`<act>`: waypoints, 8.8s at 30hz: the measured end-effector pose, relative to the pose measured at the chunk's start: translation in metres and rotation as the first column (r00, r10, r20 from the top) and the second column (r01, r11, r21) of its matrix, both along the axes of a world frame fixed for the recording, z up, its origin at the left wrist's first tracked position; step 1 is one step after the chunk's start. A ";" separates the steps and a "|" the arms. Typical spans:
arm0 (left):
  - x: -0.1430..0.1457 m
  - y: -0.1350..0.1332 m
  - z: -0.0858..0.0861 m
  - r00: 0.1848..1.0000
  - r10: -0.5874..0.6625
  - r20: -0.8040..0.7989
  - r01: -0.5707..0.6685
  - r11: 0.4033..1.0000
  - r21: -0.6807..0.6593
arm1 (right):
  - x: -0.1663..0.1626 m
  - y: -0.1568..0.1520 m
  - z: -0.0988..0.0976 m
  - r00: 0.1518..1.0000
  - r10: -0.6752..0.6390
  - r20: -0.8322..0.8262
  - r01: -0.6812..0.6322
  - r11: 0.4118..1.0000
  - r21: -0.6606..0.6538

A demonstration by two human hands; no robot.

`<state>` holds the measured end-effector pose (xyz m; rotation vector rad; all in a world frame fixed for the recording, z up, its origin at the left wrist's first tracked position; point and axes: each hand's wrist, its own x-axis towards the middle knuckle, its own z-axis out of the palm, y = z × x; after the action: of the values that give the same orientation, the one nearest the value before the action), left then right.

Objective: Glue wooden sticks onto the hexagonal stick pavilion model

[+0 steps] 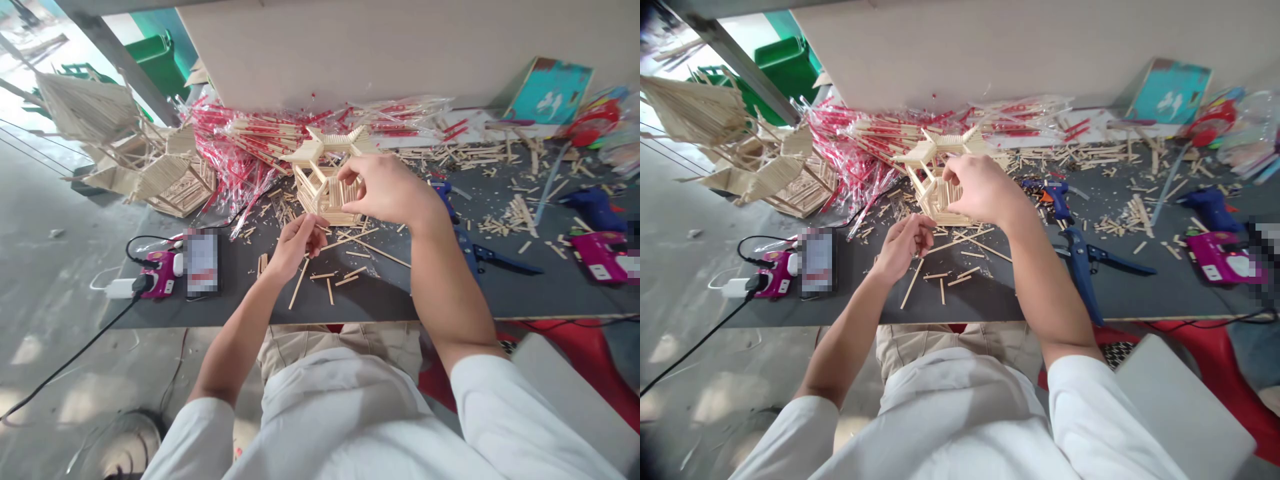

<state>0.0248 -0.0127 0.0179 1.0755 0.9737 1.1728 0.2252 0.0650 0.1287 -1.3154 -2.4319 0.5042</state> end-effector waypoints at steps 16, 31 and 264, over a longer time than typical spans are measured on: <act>0.004 -0.001 0.000 0.998 0.009 -0.068 -0.004 0.998 0.065 | -0.018 -0.018 0.006 0.997 0.017 0.071 -0.016 1.000 -0.016; 0.004 -0.003 0.003 0.987 -0.093 -0.131 0.100 0.994 0.046 | -0.023 -0.010 0.000 0.992 -0.117 0.041 0.116 0.993 0.020; -0.011 0.054 -0.009 0.596 0.546 -0.589 0.065 0.699 0.712 | 0.061 0.016 -0.040 0.851 -0.240 -0.466 0.298 0.953 0.053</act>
<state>0.0138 0.0417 0.0087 2.2453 1.4538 1.3687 0.2858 0.0812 0.0888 -1.2866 -1.8301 0.5088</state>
